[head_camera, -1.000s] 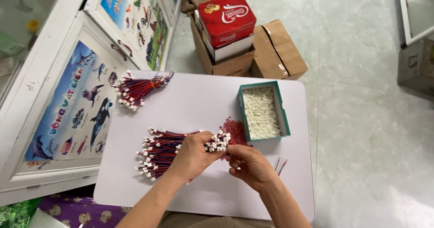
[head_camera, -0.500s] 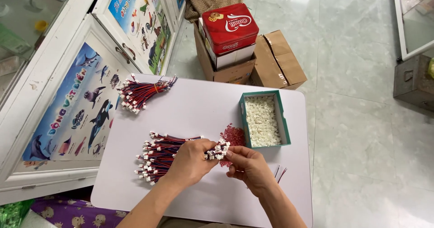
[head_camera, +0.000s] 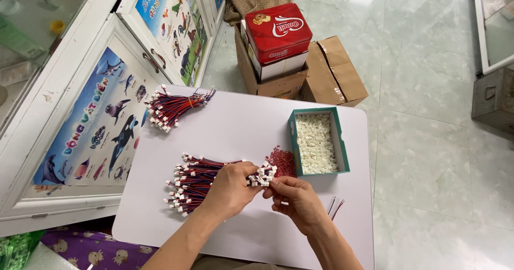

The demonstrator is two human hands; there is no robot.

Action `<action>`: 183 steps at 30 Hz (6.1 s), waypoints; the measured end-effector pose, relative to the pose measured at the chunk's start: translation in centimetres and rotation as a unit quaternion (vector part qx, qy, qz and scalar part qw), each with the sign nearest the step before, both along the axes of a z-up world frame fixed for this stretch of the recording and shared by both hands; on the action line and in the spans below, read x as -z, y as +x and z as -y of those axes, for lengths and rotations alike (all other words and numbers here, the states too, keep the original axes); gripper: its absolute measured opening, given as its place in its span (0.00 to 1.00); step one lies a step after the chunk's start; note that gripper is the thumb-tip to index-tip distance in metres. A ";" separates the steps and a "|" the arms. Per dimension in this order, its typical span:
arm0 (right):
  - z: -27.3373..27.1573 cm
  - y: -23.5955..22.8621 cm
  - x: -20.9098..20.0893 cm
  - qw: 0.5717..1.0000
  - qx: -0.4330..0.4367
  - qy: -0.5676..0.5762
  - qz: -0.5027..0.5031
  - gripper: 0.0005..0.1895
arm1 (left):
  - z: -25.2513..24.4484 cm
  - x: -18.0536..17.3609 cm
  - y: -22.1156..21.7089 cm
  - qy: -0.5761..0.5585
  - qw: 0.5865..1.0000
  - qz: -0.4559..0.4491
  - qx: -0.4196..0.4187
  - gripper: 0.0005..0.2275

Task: Manually attaching small plastic connector housings to the ends of pre-cut wire bundles.

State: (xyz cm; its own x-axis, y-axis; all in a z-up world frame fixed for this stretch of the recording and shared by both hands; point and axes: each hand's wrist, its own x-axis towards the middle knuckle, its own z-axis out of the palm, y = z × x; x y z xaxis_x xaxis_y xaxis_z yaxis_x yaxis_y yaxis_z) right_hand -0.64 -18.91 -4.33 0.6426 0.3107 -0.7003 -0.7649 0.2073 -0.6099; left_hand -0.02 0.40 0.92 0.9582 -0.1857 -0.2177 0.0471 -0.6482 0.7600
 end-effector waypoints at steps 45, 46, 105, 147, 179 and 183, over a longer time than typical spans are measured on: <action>-11.8 -0.4 1.0 0.649 -0.344 -0.381 0.562 0.48 | -6.6 14.0 16.7 0.408 0.904 0.012 0.129 0.21; -11.9 -0.9 2.2 0.650 -0.344 -0.378 0.562 0.48 | -6.9 13.1 16.1 0.411 0.903 0.009 0.129 0.21; 0.3 -6.1 3.7 0.959 -0.010 -0.211 0.189 0.10 | -1.2 11.6 9.2 0.075 0.984 0.020 0.158 0.08; 0.9 -0.2 2.5 0.989 0.146 0.022 0.023 0.09 | 2.2 1.2 1.1 -0.153 0.988 0.005 -0.020 0.06; 0.8 0.8 -0.4 0.998 0.000 -0.019 -0.055 0.09 | -0.1 -0.7 1.8 -0.131 0.988 -0.066 0.056 0.08; 0.6 0.6 -0.1 0.998 -0.013 -0.028 -0.050 0.10 | -0.2 -1.1 1.5 -0.095 0.993 -0.052 0.048 0.08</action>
State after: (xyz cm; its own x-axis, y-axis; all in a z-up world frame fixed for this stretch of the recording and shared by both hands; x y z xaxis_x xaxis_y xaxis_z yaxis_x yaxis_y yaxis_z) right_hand -0.01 -19.52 -4.24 0.5601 0.2852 -0.7778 -0.8277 0.1535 -0.5397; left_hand 1.52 0.58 2.06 0.9081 -0.3219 -0.2677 0.0773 -0.4995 0.8629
